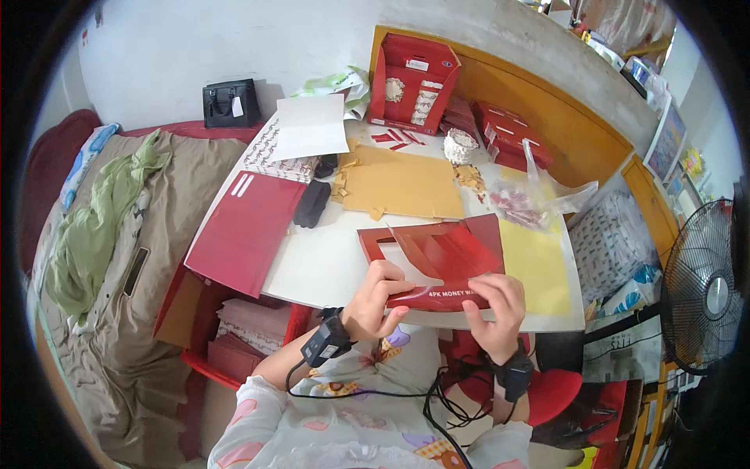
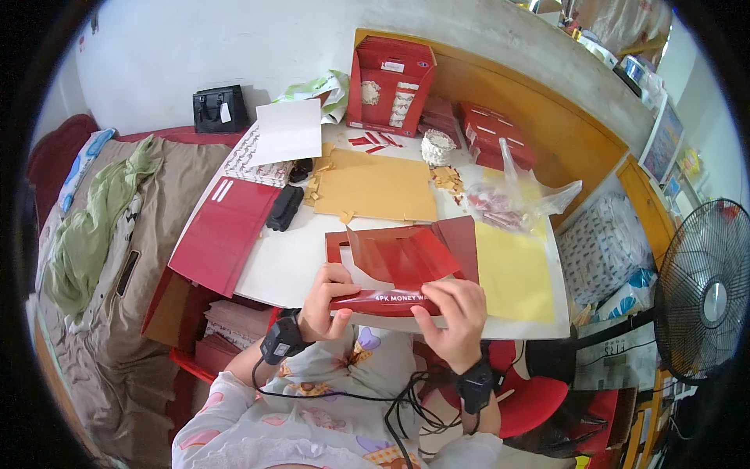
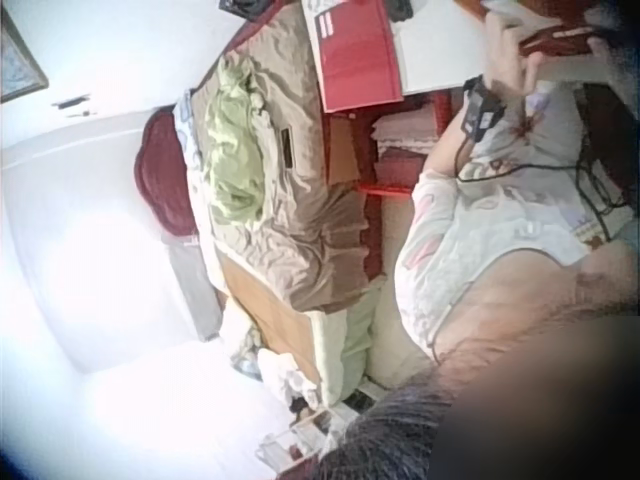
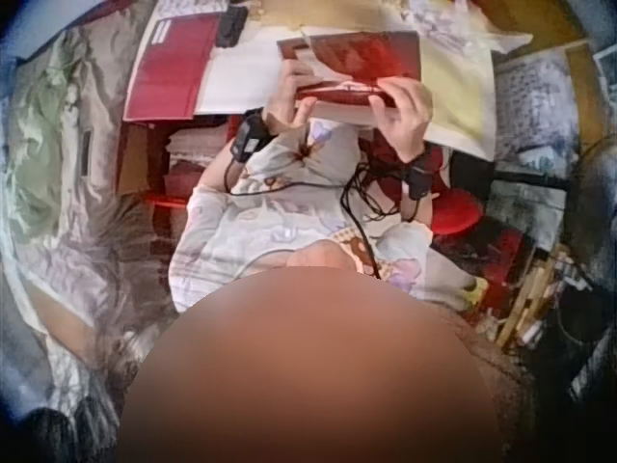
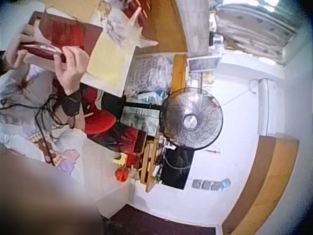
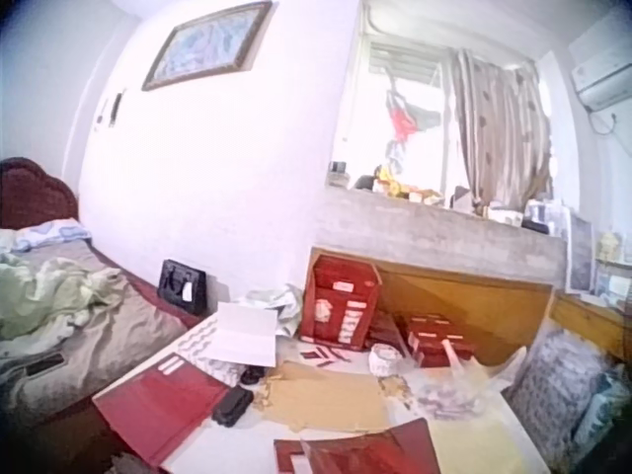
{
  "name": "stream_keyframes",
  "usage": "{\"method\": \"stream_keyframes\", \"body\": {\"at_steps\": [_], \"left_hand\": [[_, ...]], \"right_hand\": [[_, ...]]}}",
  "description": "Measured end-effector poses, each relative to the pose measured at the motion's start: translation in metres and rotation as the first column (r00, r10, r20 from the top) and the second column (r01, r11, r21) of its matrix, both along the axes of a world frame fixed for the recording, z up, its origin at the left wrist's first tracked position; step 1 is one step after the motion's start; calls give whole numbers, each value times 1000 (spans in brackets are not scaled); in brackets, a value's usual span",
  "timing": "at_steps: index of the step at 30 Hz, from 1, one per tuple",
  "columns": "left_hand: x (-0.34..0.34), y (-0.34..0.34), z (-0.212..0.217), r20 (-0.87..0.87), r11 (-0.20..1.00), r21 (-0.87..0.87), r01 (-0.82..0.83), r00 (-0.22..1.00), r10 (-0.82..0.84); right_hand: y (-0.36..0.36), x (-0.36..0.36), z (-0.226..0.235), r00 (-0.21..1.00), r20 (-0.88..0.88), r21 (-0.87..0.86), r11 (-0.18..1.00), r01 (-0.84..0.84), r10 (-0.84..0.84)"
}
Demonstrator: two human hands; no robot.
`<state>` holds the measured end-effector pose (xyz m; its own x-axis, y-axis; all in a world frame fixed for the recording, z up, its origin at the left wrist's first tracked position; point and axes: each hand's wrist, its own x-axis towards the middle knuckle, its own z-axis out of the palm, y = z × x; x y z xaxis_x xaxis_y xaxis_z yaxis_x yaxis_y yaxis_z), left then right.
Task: Assembling red cardboard money wallet packaging.
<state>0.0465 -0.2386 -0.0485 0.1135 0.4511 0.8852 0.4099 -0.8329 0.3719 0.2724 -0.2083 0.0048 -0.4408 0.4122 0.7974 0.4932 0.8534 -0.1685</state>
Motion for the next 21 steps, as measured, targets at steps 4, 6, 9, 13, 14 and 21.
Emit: {"method": "stream_keyframes", "body": {"at_steps": [4,6,9,13,14,21], "left_hand": [[-3,-2,-2,-17,1000,-17,19,1000,-19],[-4,-2,-2,-54,1000,0,30,998,-30],[-6,-3,0,-92,998,-19,57,994,-58],[-8,-5,1,-110,998,-20,56,992,-58],[-9,-5,0,-104,998,-14,53,993,-55],[-7,-5,4,-77,998,14,68,995,-67]], "right_hand": [[0,10,6,996,86,-165,986,12,2],[-2,11,5,997,74,-196,981,2,13],[-1,15,4,995,95,-241,971,-8,31],[4,16,4,990,122,-251,967,-40,72],[5,16,4,987,132,-250,967,-51,86],[7,15,3,988,129,-216,975,-52,81]]}}
